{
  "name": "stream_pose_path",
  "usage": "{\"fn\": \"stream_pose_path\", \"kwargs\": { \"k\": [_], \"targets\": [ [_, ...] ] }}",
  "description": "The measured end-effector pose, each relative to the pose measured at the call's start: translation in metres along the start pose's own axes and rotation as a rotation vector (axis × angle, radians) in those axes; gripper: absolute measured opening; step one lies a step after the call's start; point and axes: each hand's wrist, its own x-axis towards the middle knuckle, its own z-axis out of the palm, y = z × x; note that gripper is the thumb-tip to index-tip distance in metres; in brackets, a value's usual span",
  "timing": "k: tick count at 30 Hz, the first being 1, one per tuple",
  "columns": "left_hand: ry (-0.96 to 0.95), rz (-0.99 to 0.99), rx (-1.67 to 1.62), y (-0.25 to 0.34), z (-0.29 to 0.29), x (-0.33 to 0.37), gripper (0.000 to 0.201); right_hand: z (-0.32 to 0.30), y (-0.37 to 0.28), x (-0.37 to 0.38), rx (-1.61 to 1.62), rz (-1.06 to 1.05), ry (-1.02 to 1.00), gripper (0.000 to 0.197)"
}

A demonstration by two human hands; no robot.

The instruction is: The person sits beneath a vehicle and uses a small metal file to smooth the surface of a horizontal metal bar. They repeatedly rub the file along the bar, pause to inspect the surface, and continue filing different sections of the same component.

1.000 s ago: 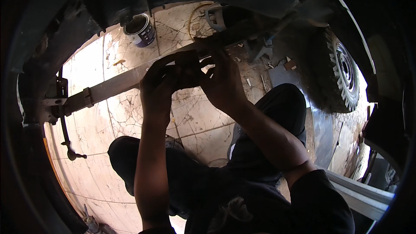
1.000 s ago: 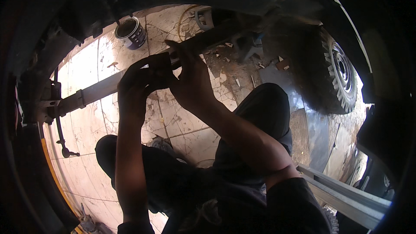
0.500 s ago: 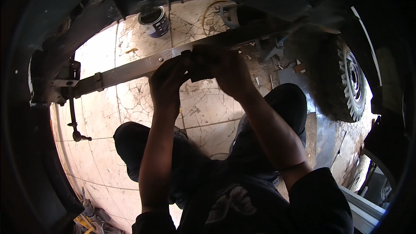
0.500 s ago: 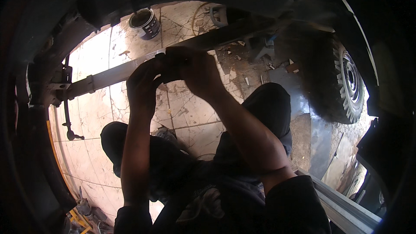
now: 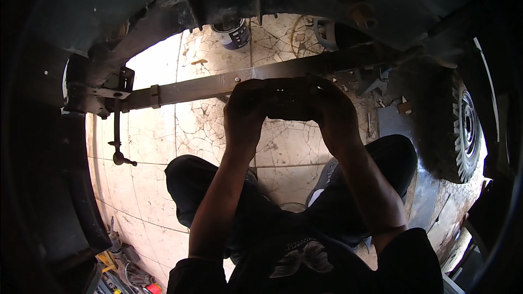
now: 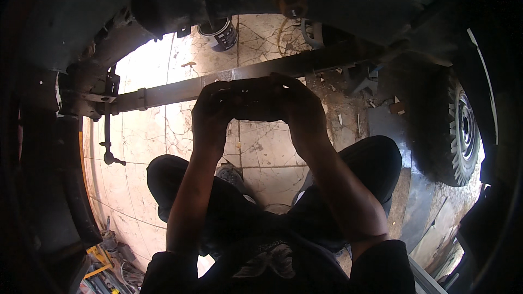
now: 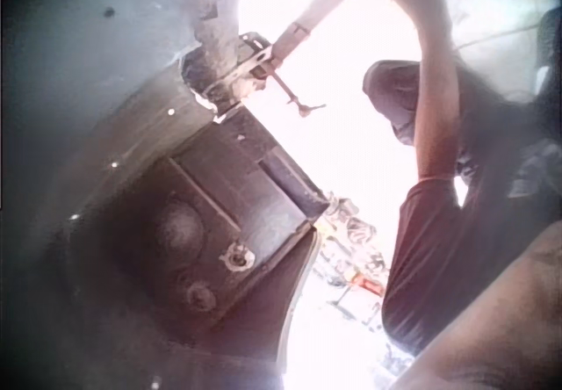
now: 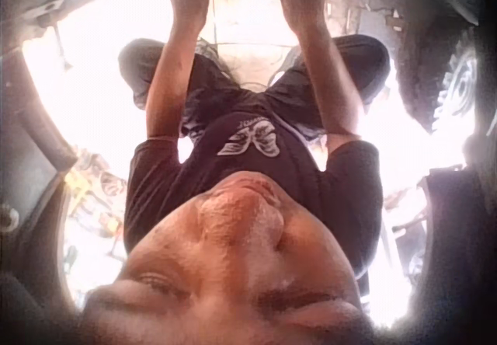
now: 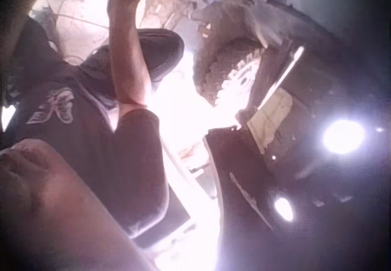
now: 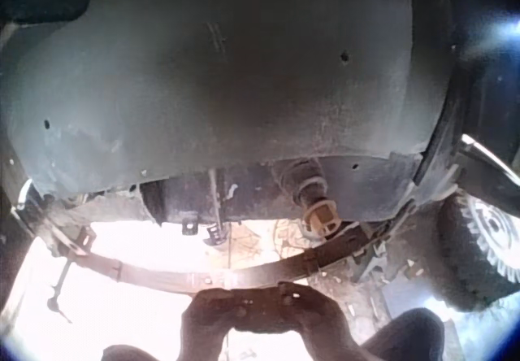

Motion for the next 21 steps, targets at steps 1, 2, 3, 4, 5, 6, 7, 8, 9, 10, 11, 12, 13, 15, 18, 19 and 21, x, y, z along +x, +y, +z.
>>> {"fn": "stream_pose_path", "kwargs": {
  "k": [1, 2, 3, 4, 5, 6, 7, 8, 9, 10, 11, 12, 13, 15, 18, 19, 21],
  "targets": [
    [0.011, -0.034, 0.02, 0.003, 0.003, 0.0, 0.035, -0.001, -0.002, 0.002, 0.008, 0.002, 0.014, 0.041],
    [0.022, -0.068, 0.039, 0.005, 0.006, 0.0, 0.036, -0.001, -0.004, 0.002, -0.033, -0.008, 0.036, 0.041],
    [0.032, -0.102, 0.058, 0.007, 0.008, 0.001, 0.037, 0.001, -0.004, 0.001, -0.074, -0.018, 0.058, 0.041],
    [0.023, -0.103, 0.028, 0.01, 0.01, 0.001, 0.033, 0.002, -0.006, 0.001, -0.121, -0.027, 0.075, 0.041],
    [0.019, -0.084, -0.005, 0.007, 0.011, 0.003, 0.031, 0.004, -0.006, 0.001, -0.292, -0.087, 0.062, 0.041],
    [0.016, -0.064, -0.038, 0.001, 0.012, 0.006, 0.029, 0.007, -0.005, 0.002, -0.464, -0.149, 0.049, 0.042],
    [0.015, -0.045, -0.073, -0.004, 0.01, 0.008, 0.028, 0.011, -0.004, 0.001, -0.637, -0.21, 0.033, 0.043],
    [-0.015, -0.058, -0.119, -0.011, 0.007, 0.01, 0.026, 0.012, -0.004, 0.0, -0.63, -0.22, 0.063, 0.043],
    [-0.045, -0.069, -0.166, -0.017, 0.002, 0.011, 0.025, 0.013, -0.003, -0.002, -0.623, -0.23, 0.093, 0.043],
    [-0.07, -0.079, -0.212, -0.019, 0.0, 0.013, 0.023, 0.013, -0.004, -0.002, -0.617, -0.239, 0.116, 0.043],
    [-0.087, -0.09, -0.213, -0.019, -0.002, 0.016, 0.023, 0.014, -0.005, -0.001, -0.61, -0.248, 0.139, 0.043],
    [-0.105, -0.101, -0.213, -0.018, -0.003, 0.019, 0.022, 0.016, -0.007, 0.001, -0.574, -0.259, 0.141, 0.032],
    [-0.13, -0.117, -0.218, -0.02, -0.003, 0.021, 0.022, 0.011, -0.007, 0.002, -0.698, -0.303, 0.121, 0.029],
    [-0.145, -0.111, -0.298, -0.025, -0.01, 0.024, 0.02, -0.004, -0.006, 0.006, -0.944, -0.389, 0.076, 0.023],
    [-0.225, -0.109, -0.499, -0.034, -0.018, 0.029, 0.019, -0.011, -0.013, 0.004, -0.848, -0.258, 0.013, 0.021],
    [-0.254, -0.109, -0.569, -0.033, -0.02, 0.029, 0.019, -0.012, -0.013, 0.002, -0.795, -0.201, -0.007, 0.022],
    [-0.242, -0.149, -0.473, -0.03, -0.018, 0.024, 0.019, -0.017, -0.009, -0.001, -0.801, -0.305, -0.069, 0.019]
  ]
}}
